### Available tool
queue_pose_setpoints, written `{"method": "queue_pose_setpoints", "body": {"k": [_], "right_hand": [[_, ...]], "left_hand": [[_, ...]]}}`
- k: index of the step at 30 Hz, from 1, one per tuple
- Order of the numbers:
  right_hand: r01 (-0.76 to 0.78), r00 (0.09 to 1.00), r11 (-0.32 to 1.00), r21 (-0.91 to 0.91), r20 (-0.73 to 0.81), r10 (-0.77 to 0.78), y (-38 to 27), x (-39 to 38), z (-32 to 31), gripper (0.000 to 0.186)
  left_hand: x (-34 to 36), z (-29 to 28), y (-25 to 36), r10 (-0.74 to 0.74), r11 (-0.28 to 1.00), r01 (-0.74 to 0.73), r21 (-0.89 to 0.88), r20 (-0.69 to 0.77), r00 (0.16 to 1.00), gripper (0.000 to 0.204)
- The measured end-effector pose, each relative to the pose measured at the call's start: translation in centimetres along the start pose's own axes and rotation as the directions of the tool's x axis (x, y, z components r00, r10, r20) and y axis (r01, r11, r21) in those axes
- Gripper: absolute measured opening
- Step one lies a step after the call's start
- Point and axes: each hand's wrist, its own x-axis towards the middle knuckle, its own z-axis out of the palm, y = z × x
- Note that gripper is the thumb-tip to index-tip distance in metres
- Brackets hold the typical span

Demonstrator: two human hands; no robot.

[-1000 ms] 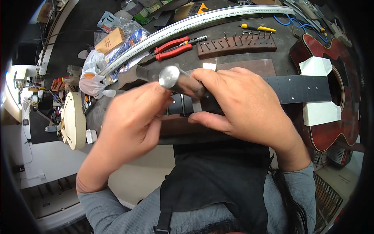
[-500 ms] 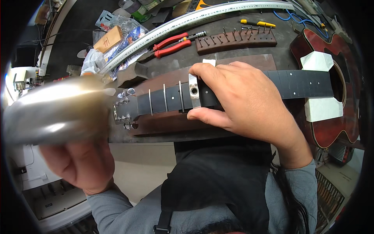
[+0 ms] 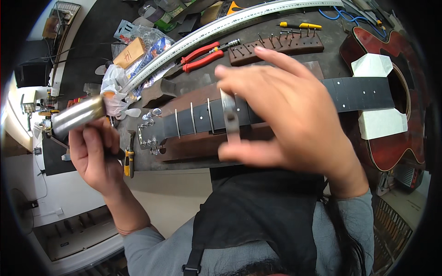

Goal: The person installs frets onto a guitar neck using a hammer and a specialized fret installation tool. They apply glue to the fret slots, insert the frets, and tap them into place. The person also uses pliers to trim the excess length of the frets and a hammer to ensure they are flush with the fretboard.

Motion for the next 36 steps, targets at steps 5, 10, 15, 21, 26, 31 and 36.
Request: {"method": "queue_pose_setpoints", "body": {"k": [5, 10, 15, 21, 26, 31, 36], "right_hand": [[-0.111, 0.958, 0.927, 0.359, 0.288, 0.003, -2.1, -4.9, -1.7, 0.074], [-0.262, 0.849, 0.965, -0.006, 0.474, 0.233, -0.1, -9.2, 0.6, 0.072], [-0.177, 0.863, 0.946, -0.273, 0.420, 0.283, 0.6, -9.6, 2.9, 0.068], [-0.214, 0.899, 0.902, -0.374, 0.287, 0.332, 0.8, -10.9, 3.3, 0.053], [-0.297, 0.871, 0.832, -0.468, 0.225, 0.438, 0.6, -12.6, 0.5, 0.037], [-0.287, 0.900, 0.836, -0.467, 0.168, 0.402, 1.4, -12.9, 0.7, 0.026], [-0.290, 0.909, 0.834, -0.469, 0.138, 0.393, 0.8, -12.2, 0.2, 0.021]], "left_hand": [[-4.5, -1.5, -3.2, -0.236, 0.970, 0.216, -0.111, -0.213, 0.948, 0.015], [-9.8, -2.6, -6.0, -0.467, 0.884, 0.414, -0.215, -0.403, 0.787, 0.017], [-11.0, -2.6, -7.4, -0.521, 0.853, 0.457, -0.251, -0.447, 0.727, 0.013], [-10.6, -2.2, -7.6, -0.543, 0.839, 0.471, -0.271, -0.439, 0.716, 0.012], [-10.4, -2.2, -7.3, -0.535, 0.845, 0.456, -0.281, -0.445, 0.718, 0.019], [-9.1, -2.3, -7.5, -0.497, 0.866, 0.412, -0.281, -0.412, 0.764, 0.026], [-8.0, -3.0, -6.5, -0.339, 0.940, 0.325, -0.101, -0.369, 0.865, 0.021]]}}
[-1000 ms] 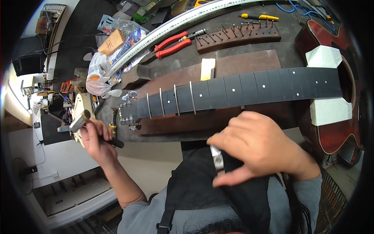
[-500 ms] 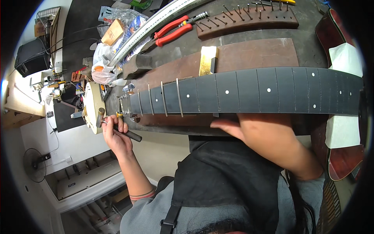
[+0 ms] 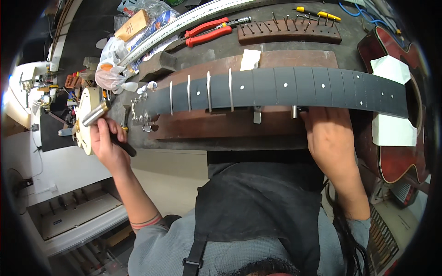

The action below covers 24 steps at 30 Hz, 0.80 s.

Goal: The person installs frets onto a guitar neck using a hammer and a specialized fret installation tool. They apply glue to the fret slots, insert the frets, and tap them into place. The person also uses pliers to trim the excess length of the frets and a hammer to ensure they are flush with the fretboard.

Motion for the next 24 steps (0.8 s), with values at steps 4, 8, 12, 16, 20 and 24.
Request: {"method": "queue_pose_setpoints", "body": {"k": [4, 8, 12, 16, 20, 24], "right_hand": [[-0.191, 0.981, 0.933, 0.305, 0.080, 0.175, -2.0, -0.1, -2.9, 0.013], [-0.346, 0.937, 0.739, 0.579, 0.253, 0.241, -3.9, 0.6, -5.6, 0.014], [-0.158, 0.986, 0.720, 0.676, 0.150, 0.075, -5.6, 3.1, -7.0, 0.018], [0.027, 0.999, 0.885, 0.466, 0.019, -0.040, -5.7, 5.8, -7.0, 0.014], [0.144, 0.989, 0.925, 0.351, -0.034, -0.141, -5.9, 8.1, -6.1, 0.013], [0.219, 0.973, 0.918, 0.332, 0.003, -0.233, -6.5, 9.3, -5.8, 0.014]], "left_hand": [[0.7, -0.3, 1.0, 0.165, 0.978, -0.175, 0.116, 0.085, 0.983, 0.047], [0.8, 0.4, 1.1, 0.228, 0.964, -0.249, 0.089, 0.197, 0.954, 0.056], [1.0, 0.9, 1.7, 0.237, 0.963, -0.265, 0.047, 0.315, 0.919, 0.059], [0.7, 2.3, 2.3, 0.271, 0.956, -0.293, 0.022, 0.323, 0.907, 0.055], [0.8, 3.2, 3.9, 0.275, 0.922, -0.369, 0.114, 0.477, 0.835, 0.055], [1.9, 4.4, 4.9, 0.391, 0.822, -0.560, 0.103, 0.612, 0.687, 0.058]]}}
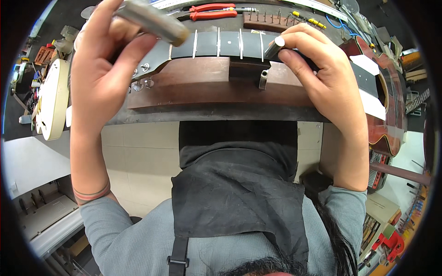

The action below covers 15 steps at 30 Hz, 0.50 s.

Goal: The person installs frets onto a guitar neck using a hammer and a specialized fret installation tool. They apply glue to the fret slots, insert the frets, and tap them into place. The person also uses pliers to trim the excess length of the frets and a hammer to ensure they are flush with the fretboard.

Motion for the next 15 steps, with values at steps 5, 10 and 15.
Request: {"method": "queue_pose_setpoints", "body": {"k": [5, 10, 15], "right_hand": [[0.028, 0.999, 1.000, 0.010, -0.015, -0.028, 0.1, 0.2, 0.8, 0.011], [0.062, 0.998, 0.996, -0.069, -0.002, -0.062, -0.2, 0.7, 0.5, 0.012], [0.002, 0.999, 0.997, -0.076, 0.037, 0.001, -0.6, 0.6, 0.2, 0.017]], "left_hand": [[4.6, 2.5, 3.9, 0.126, 0.986, -0.105, -0.128, 0.165, 0.978, 0.077], [7.3, 2.9, 3.0, 0.450, 0.832, -0.512, 0.214, 0.279, 0.848, 0.081], [8.6, 4.2, 4.9, 0.407, 0.848, -0.486, 0.210, 0.329, 0.852, 0.080]]}}
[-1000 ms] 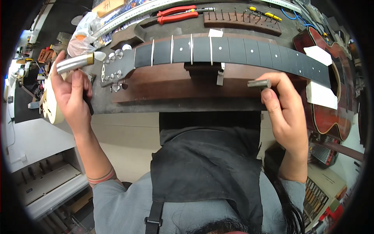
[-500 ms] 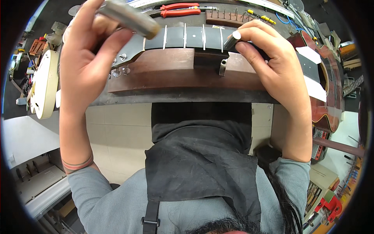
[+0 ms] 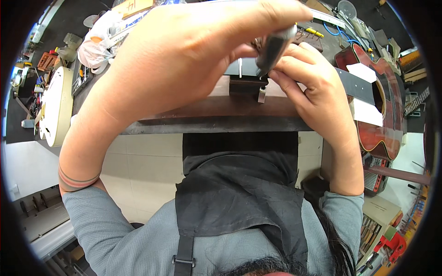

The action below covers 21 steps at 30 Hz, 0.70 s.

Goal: The person installs frets onto a guitar neck using a hammer and a specialized fret installation tool. They apply glue to the fret slots, insert the frets, and tap them into place. The person also uses pliers to trim the excess length of the frets and a hammer to ensure they are flush with the fretboard.

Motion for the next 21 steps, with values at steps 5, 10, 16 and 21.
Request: {"method": "queue_pose_setpoints", "body": {"k": [5, 10, 16, 21], "right_hand": [[-0.008, 0.999, 1.000, -0.027, -0.042, 0.007, -0.5, -0.4, 0.3, 0.019], [-0.031, 0.996, 1.000, -0.006, -0.079, 0.030, -0.6, -0.6, 0.7, 0.016], [0.044, 0.983, 0.995, -0.086, -0.174, -0.058, -0.1, -0.6, 1.3, 0.016], [-0.023, 0.993, 1.000, -0.014, -0.113, 0.021, -0.7, -0.3, 0.7, 0.018]], "left_hand": [[1.0, -0.1, -1.8, 0.158, 0.984, -0.160, 0.084, 0.023, 0.987, 0.075], [1.1, 0.0, 1.8, -0.180, 0.936, 0.133, -0.325, -0.119, 0.976, 0.070], [0.5, 0.4, -0.1, -0.035, 0.963, 0.012, -0.268, -0.084, 0.996, 0.067], [0.1, 0.2, -0.3, -0.007, 0.999, 0.001, 0.036, 0.171, 0.985, 0.069]]}}
